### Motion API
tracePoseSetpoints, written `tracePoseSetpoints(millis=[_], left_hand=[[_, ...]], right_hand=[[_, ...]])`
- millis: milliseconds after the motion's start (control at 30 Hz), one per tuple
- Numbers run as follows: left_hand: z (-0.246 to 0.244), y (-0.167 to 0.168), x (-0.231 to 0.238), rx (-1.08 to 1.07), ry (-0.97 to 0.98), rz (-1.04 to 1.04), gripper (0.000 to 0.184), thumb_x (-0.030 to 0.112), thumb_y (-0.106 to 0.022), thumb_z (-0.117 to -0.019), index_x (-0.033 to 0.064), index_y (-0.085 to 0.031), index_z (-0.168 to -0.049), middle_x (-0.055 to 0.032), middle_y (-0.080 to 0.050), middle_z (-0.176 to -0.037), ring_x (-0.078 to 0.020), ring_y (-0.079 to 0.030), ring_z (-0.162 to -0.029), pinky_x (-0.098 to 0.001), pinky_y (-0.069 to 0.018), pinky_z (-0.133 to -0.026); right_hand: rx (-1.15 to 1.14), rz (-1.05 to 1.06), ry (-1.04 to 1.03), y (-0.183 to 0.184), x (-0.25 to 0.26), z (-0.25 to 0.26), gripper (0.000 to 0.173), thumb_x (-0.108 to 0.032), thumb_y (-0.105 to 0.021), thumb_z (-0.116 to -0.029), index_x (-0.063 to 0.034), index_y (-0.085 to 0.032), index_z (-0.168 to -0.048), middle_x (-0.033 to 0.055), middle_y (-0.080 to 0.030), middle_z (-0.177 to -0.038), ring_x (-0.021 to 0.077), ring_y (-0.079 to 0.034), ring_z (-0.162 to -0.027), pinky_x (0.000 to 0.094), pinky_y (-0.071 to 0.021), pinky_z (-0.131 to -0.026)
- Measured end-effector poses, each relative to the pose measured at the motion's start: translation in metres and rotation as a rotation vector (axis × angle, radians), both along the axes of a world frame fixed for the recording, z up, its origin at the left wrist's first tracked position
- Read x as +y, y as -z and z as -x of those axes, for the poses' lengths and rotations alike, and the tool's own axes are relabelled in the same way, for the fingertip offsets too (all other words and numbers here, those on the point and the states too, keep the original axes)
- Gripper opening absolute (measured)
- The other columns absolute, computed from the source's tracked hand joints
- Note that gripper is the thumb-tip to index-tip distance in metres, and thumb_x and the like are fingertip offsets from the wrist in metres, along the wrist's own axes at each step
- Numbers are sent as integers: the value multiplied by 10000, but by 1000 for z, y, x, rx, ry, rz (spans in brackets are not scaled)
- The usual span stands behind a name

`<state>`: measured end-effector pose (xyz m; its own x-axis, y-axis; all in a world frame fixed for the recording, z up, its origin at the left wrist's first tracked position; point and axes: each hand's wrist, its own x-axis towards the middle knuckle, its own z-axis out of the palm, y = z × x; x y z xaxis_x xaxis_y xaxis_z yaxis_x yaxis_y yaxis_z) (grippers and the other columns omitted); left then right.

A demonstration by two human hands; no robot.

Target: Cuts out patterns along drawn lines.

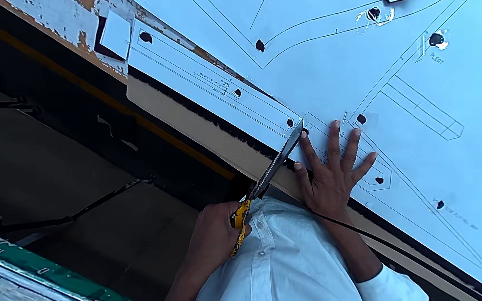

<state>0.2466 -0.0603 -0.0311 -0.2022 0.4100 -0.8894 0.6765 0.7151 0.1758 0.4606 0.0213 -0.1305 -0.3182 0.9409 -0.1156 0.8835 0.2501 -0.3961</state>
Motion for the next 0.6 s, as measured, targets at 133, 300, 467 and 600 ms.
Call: tracePoseSetpoints(millis=[133, 300, 467, 600], left_hand=[[0, -2, 3, -9, -19, 22, 99, 184, -798, -860, 165, -770, -954, 33, -722, -821, -103, -652, -693, -344, -542, -663], [-1, -2, 4, -10, -37, 49, 109, 173, -807, -866, 161, -771, -968, 31, -734, -846, -100, -671, -718, -335, -557, -685], [0, -2, 1, -8, -49, 11, 91, 169, -811, -842, 175, -770, -922, 46, -711, -780, -88, -647, -667, -329, -538, -633], [0, -2, 0, -13, -51, 2, 102, 177, -802, -844, 167, -771, -941, 42, -743, -836, -85, -678, -699, -328, -564, -662]], right_hand=[[10, 8, 0, -1, 1, 0, 547, -620, -321, -1045, -516, -292, -1581, 22, -139, -1727, 362, 24, -1587, 796, 60, -1130], [11, 15, -2, -2, 0, 1, 542, -608, -312, -1052, -513, -286, -1585, 40, -130, -1728, 380, 27, -1584, 803, 58, -1123], [6, 6, 11, -2, 2, 2, 540, -653, -263, -1040, -539, -312, -1565, 50, -178, -1718, 398, -17, -1581, 811, 53, -1116], [8, -9, 9, -1, 2, 2, 539, -650, -274, -1038, -536, -325, -1562, 49, -195, -1714, 403, -36, -1579, 809, 45, -1117]])
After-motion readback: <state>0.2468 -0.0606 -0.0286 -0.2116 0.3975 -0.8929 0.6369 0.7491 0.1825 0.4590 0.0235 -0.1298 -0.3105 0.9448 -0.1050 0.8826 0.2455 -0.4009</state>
